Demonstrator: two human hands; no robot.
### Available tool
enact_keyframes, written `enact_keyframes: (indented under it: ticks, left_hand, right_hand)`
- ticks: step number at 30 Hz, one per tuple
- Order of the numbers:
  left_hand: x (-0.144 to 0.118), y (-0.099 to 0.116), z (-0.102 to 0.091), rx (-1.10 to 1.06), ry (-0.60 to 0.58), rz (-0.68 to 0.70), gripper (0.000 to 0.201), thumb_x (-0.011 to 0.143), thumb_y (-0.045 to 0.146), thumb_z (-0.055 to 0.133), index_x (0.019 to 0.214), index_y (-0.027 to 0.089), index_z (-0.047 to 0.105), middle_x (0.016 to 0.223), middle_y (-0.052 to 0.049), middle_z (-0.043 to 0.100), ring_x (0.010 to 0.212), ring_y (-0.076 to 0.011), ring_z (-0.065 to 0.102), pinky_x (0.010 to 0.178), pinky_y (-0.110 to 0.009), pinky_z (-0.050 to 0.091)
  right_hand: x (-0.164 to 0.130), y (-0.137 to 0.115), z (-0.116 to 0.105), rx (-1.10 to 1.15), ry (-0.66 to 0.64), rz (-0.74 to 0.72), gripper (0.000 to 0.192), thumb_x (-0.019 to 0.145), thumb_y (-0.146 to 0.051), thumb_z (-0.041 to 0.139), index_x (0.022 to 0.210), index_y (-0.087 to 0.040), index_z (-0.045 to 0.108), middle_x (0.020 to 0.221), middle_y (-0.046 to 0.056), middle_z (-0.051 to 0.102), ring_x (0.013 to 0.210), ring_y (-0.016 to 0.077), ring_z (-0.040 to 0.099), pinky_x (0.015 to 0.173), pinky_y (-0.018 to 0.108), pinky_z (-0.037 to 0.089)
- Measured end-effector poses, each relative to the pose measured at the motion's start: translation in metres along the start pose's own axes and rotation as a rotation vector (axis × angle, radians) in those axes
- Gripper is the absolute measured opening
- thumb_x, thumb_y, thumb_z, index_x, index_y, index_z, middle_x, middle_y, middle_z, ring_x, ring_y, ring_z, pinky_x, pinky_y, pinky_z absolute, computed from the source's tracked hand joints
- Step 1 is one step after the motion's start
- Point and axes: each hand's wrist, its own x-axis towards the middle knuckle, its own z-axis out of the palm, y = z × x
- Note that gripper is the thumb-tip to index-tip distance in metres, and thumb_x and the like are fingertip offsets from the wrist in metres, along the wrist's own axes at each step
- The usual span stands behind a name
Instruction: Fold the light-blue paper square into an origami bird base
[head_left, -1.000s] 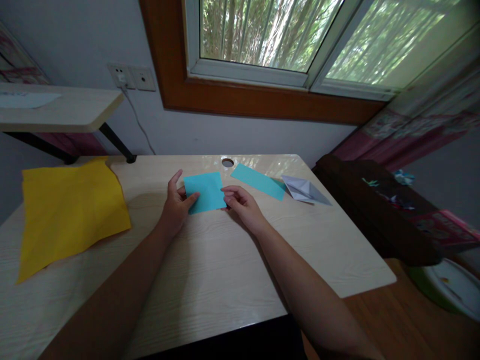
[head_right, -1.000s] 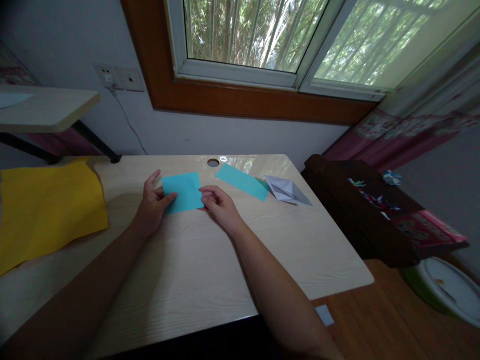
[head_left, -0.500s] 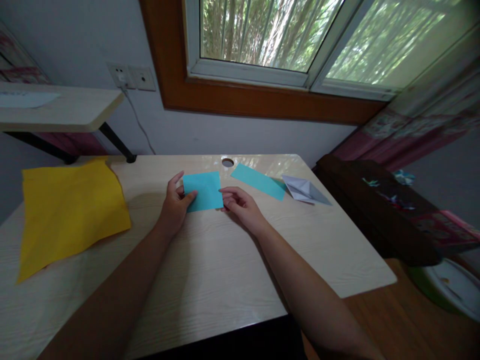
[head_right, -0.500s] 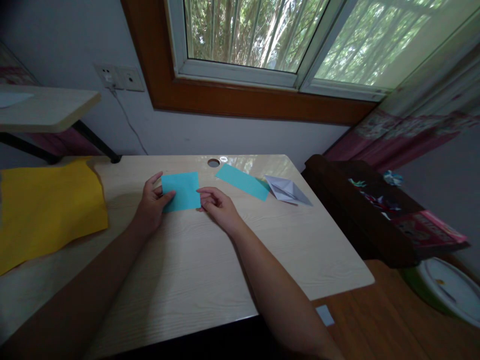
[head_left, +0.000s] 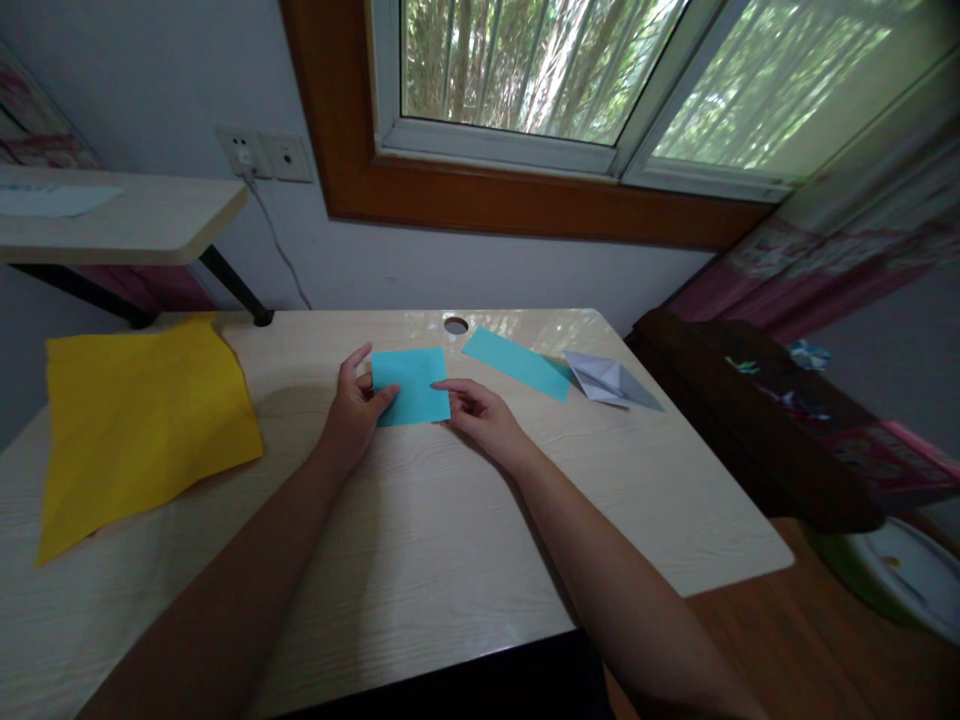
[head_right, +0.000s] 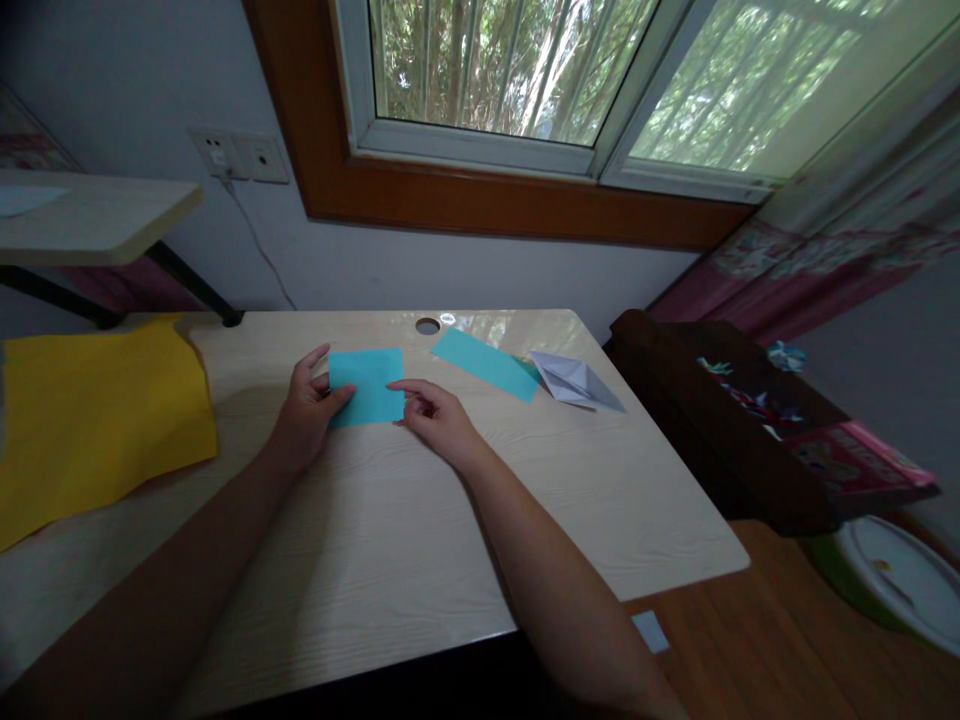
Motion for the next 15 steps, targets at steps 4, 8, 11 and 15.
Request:
enact_keyframes:
  ticks: [4,8,11,15]
  left_hand:
    - [-0.003,0.006,0.002,0.012,-0.072,0.011,0.086,0.083,0.034,0.076,0.154,0.024,0.029,0.092,0.000,0.073,0.071,-0.0127,0.063,0.065,-0.023,0.050]
    - [-0.005,0.009,0.003,0.078,-0.096,0.057,0.065,0.086,0.038,0.074,0.144,0.023,0.049,0.079,0.003,0.068,0.063,-0.0105,0.058,0.059,-0.021,0.049]
    - [-0.008,0.011,0.004,0.096,-0.157,0.050,0.043,0.086,0.045,0.074,0.119,0.019,0.069,0.085,-0.001,0.070,0.074,-0.0149,0.066,0.069,-0.027,0.056]
    - [-0.012,0.012,0.005,0.123,-0.263,0.009,0.040,0.079,0.045,0.082,0.109,0.019,0.073,0.088,-0.004,0.075,0.083,-0.0201,0.072,0.075,-0.030,0.057]
  right_hand:
    - [0.002,0.001,-0.002,-0.179,-0.051,-0.131,0.029,0.087,-0.020,0.063,0.111,-0.029,0.076,0.094,0.002,0.063,0.080,0.0153,0.056,0.072,0.030,0.045]
    - [0.004,0.002,-0.006,-0.236,0.027,-0.178,0.026,0.088,-0.018,0.060,0.103,-0.028,0.078,0.088,0.002,0.062,0.081,0.0172,0.057,0.073,0.032,0.043]
    - [0.005,0.002,-0.009,-0.229,0.130,-0.174,0.023,0.087,-0.020,0.061,0.100,-0.027,0.079,0.090,0.003,0.063,0.083,0.0179,0.058,0.074,0.032,0.043]
    - [0.007,0.002,-0.011,-0.191,0.179,-0.173,0.021,0.087,-0.022,0.064,0.100,-0.028,0.079,0.093,0.004,0.065,0.087,0.0193,0.058,0.078,0.033,0.044]
